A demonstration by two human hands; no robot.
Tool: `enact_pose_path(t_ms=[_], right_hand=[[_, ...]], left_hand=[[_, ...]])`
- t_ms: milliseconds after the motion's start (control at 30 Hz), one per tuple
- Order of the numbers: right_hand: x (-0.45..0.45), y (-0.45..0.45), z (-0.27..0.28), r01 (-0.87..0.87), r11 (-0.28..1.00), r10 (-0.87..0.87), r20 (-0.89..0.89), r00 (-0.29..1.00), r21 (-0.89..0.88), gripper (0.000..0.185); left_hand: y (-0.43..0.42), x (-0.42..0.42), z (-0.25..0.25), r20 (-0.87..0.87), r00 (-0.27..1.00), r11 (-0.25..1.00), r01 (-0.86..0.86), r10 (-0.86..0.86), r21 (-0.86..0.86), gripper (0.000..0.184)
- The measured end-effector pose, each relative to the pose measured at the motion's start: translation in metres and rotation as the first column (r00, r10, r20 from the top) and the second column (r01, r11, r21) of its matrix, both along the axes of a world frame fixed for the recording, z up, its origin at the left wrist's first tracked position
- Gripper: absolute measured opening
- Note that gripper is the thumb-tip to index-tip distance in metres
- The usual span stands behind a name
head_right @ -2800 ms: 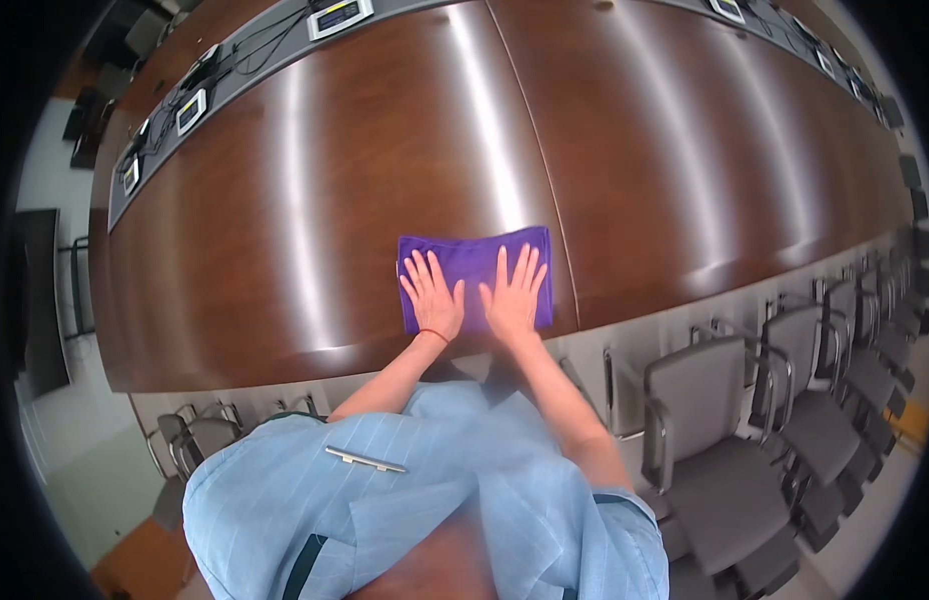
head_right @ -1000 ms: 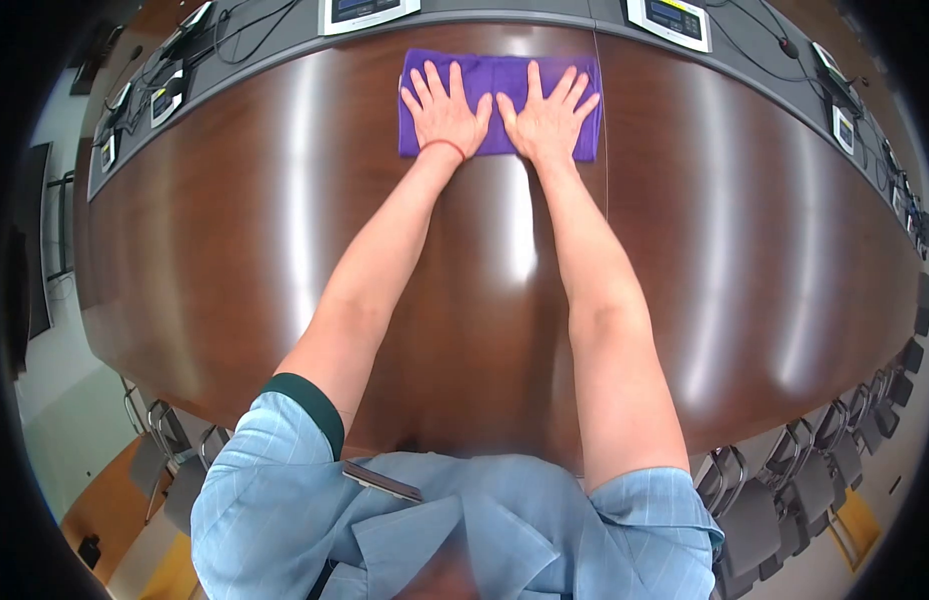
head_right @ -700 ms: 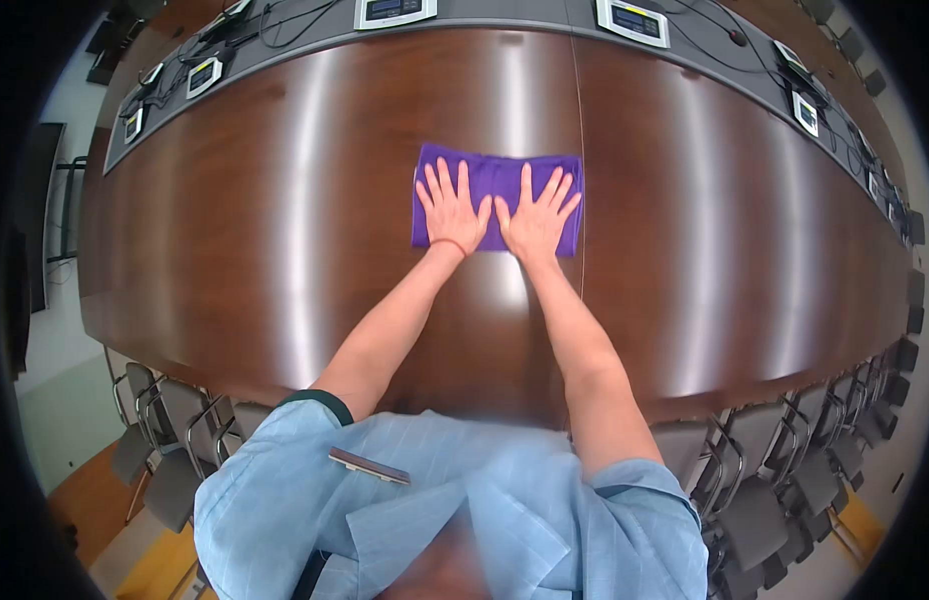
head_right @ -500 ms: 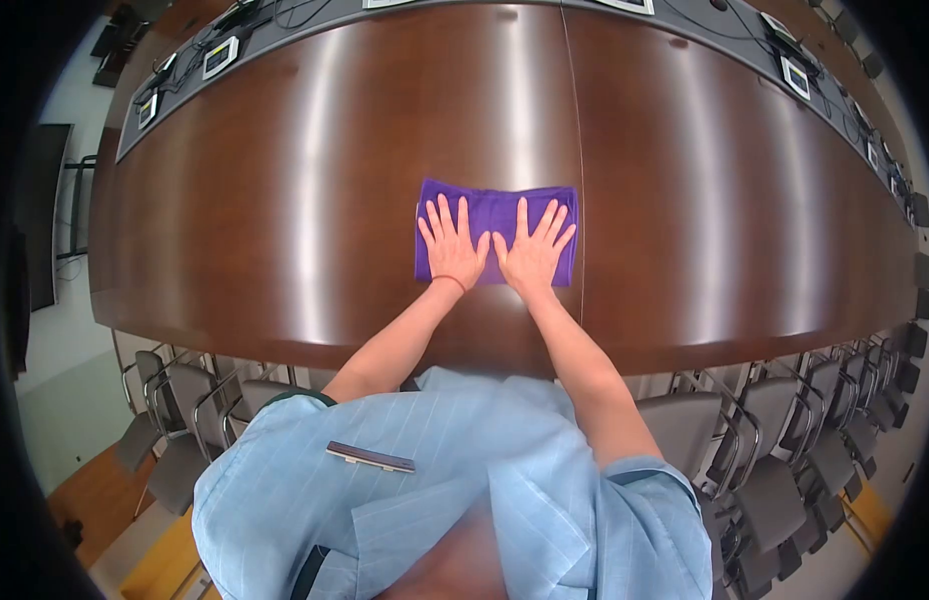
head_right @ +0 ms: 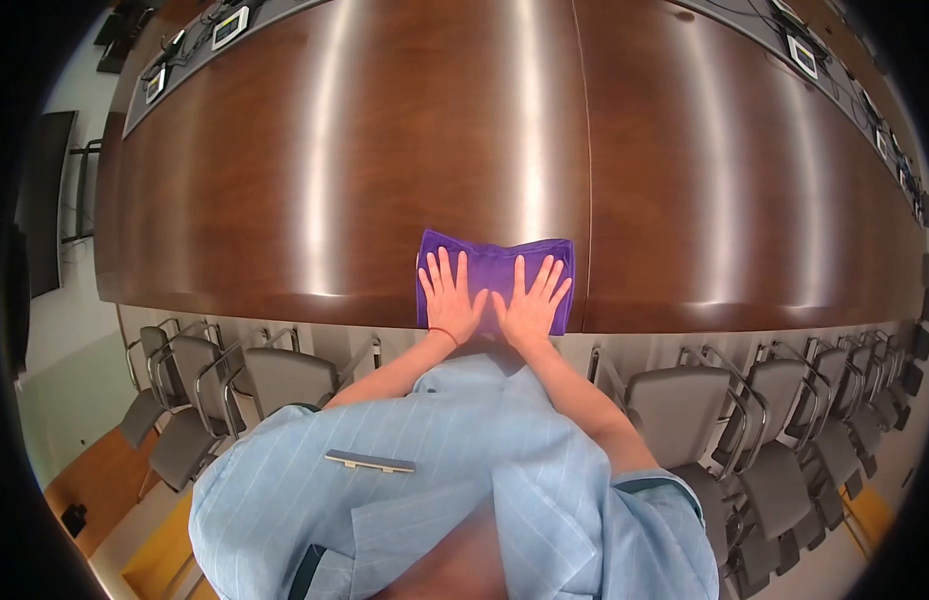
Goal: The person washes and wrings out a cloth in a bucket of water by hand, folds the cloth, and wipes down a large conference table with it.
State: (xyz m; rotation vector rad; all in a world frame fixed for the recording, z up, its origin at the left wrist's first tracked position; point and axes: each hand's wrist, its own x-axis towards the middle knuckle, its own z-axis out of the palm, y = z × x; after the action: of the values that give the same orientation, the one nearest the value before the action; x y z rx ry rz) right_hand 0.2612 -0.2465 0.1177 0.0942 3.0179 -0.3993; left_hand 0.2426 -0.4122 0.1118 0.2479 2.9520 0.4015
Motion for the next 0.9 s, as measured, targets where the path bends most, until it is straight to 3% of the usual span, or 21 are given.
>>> enact_pose_path(t_ms=[200, 400, 900], right_hand=[[-0.030, -0.001, 0.000, 0.009, 1.000, -0.008, -0.061, 0.998, 0.020, 0.090], [-0.108, -0.003, -0.001, 0.029, 0.999, -0.027, -0.082, 0.996, 0.024, 0.089], [-0.395, 0.004, -0.018, 0.048, 0.996, -0.027, -0.245, 0.969, 0.078, 0.086]], left_hand=[[0.004, -0.022, -0.002, -0.032, 0.999, 1.000, -0.009, 0.009, -0.009, 0.086], [0.008, -0.098, -0.003, -0.072, 0.996, 0.997, -0.060, 0.057, -0.039, 0.086], [0.020, -0.383, -0.023, -0.243, 0.965, 0.994, -0.105, 0.098, -0.016, 0.082]])
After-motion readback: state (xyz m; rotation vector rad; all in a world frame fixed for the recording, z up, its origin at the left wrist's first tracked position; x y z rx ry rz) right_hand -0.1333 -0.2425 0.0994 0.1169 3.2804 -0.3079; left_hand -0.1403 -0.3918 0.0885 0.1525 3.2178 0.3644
